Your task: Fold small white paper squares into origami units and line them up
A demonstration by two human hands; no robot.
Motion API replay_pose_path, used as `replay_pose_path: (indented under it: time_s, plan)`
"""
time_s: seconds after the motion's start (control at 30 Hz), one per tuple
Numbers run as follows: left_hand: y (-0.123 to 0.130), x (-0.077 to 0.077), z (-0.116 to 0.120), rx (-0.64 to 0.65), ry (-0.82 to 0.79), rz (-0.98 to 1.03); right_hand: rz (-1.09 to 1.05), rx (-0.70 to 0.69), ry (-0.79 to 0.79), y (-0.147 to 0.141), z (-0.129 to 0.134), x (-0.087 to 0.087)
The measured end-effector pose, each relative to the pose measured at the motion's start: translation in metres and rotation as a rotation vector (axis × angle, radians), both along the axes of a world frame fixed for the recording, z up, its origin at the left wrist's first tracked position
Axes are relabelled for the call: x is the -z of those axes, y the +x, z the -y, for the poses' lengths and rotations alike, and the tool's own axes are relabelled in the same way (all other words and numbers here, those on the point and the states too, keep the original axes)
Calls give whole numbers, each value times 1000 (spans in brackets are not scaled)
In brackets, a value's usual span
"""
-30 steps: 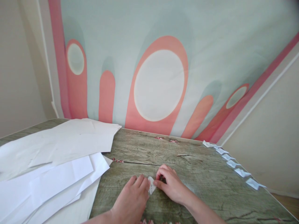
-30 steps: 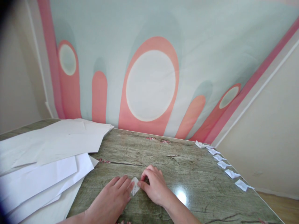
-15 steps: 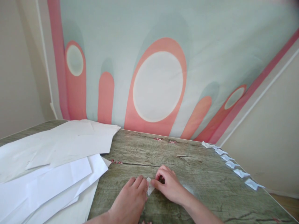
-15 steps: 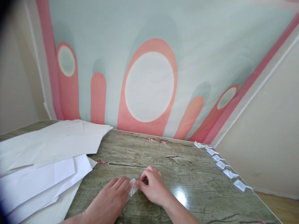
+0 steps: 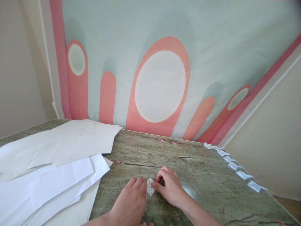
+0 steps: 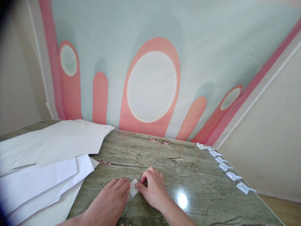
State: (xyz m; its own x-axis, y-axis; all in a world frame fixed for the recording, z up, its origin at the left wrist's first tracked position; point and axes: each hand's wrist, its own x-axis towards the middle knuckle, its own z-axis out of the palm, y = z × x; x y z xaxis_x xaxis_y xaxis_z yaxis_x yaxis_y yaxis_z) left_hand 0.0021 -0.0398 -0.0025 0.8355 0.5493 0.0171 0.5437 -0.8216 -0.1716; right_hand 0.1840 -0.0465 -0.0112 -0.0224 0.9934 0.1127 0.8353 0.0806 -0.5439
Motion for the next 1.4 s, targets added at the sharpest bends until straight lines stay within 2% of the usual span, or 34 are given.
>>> replay_pose_path:
  time_s: [0.27,0.6,0.8,0.97,1.03,1.17,1.4]
  plan:
    - [0,-7,1,-12,-7,-43,-40,-32,-81,5,-3,-5]
    - [0,-32,0,-43,-105,-88,-89,-78,-100,10,-6,-6]
    - [-2,-24,-1,-54,-122,-40,-128,-109,-84,13,-5,-7]
    - [-2,-18,0,-62,-129,-22,-114,-10,-3,3,1,0]
    - [-1,-18,-1,-81,-154,26,-96,47,57,-1,3,6]
    - [-2,-18,-5,-85,-231,160,-86,66,102,-4,5,15]
    - [-8,-8,-19,-97,-321,523,-98,91,92,-5,6,14]
